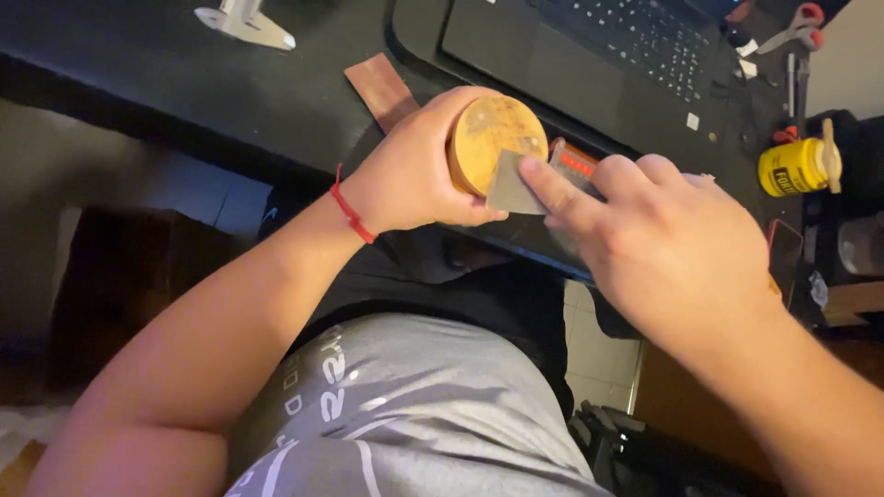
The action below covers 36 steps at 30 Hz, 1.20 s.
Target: Sanding a wooden cylinder and applying filler paste with a stick and scraper to prepare the surface.
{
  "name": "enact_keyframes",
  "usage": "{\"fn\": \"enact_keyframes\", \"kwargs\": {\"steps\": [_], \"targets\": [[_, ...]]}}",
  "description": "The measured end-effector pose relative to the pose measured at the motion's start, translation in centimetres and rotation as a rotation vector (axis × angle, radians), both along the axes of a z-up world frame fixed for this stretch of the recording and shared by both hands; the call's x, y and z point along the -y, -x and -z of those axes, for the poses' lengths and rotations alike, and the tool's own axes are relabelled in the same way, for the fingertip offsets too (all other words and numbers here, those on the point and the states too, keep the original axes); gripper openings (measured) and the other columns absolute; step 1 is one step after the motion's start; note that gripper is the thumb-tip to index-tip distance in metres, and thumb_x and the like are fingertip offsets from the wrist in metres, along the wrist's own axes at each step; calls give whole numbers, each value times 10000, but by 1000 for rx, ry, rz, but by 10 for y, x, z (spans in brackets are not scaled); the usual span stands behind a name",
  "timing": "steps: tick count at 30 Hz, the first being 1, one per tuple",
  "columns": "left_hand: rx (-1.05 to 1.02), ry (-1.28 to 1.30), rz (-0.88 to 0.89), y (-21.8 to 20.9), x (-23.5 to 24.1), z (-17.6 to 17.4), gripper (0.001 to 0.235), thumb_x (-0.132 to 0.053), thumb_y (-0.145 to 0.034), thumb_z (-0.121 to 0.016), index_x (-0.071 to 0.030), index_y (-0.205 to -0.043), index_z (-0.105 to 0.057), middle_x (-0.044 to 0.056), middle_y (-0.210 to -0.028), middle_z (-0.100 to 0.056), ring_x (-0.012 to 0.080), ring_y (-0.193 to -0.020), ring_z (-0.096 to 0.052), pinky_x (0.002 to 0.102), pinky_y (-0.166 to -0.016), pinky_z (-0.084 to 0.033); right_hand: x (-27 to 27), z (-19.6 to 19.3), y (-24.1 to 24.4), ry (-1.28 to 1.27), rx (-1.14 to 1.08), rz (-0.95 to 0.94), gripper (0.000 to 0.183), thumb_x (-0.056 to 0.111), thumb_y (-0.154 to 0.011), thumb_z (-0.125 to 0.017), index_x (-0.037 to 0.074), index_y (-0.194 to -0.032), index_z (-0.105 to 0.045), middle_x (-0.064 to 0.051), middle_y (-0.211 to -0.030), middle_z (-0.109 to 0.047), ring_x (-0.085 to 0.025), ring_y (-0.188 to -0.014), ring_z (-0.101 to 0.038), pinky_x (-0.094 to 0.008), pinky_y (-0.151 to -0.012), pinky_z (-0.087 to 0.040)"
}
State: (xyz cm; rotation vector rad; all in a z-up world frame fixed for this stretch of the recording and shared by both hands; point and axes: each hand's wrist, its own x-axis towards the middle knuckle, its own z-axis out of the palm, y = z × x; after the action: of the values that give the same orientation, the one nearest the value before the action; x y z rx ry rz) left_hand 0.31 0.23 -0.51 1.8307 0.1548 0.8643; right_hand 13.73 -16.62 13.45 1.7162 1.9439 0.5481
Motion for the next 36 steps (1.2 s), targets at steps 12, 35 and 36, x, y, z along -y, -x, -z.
{"fn": "enact_keyframes", "kwargs": {"steps": [12, 35, 36], "targets": [[-4, 56, 13, 1, 3, -3, 791, -197, -633, -936, -47, -1270, -493, 74, -1228, -616, 199, -1144, -611, 296, -985, -488, 5, 14, 13, -109, -61, -1, 522, 423, -965, -631, 338, -1476, -564, -15, -786, -493, -249, -638, -521, -395, -427, -442], [-62, 83, 21, 3, 1, -5, 790, -188, -614, -929, -63, -1270, -506, 66, -1245, -613, 199, -1164, -600, 312, -1000, -495, 25, 22, -25, -87, -673, 141, 614, 18, -973, -605, 210, -1534, -445, -115, -936, -570, -295, -713, -506, -404, -578, -425], [-49, 69, 15, 2, 1, -3, 801, -186, -612, -930, -55, -1278, -503, 74, -1256, -609, 207, -1171, -598, 318, -1010, -491, 25, 22, -27, -89, -781, 164, 597, -15, -994, -569, 223, -1527, -447, -82, -872, -549, -276, -671, -494, -367, -625, -413]]}}
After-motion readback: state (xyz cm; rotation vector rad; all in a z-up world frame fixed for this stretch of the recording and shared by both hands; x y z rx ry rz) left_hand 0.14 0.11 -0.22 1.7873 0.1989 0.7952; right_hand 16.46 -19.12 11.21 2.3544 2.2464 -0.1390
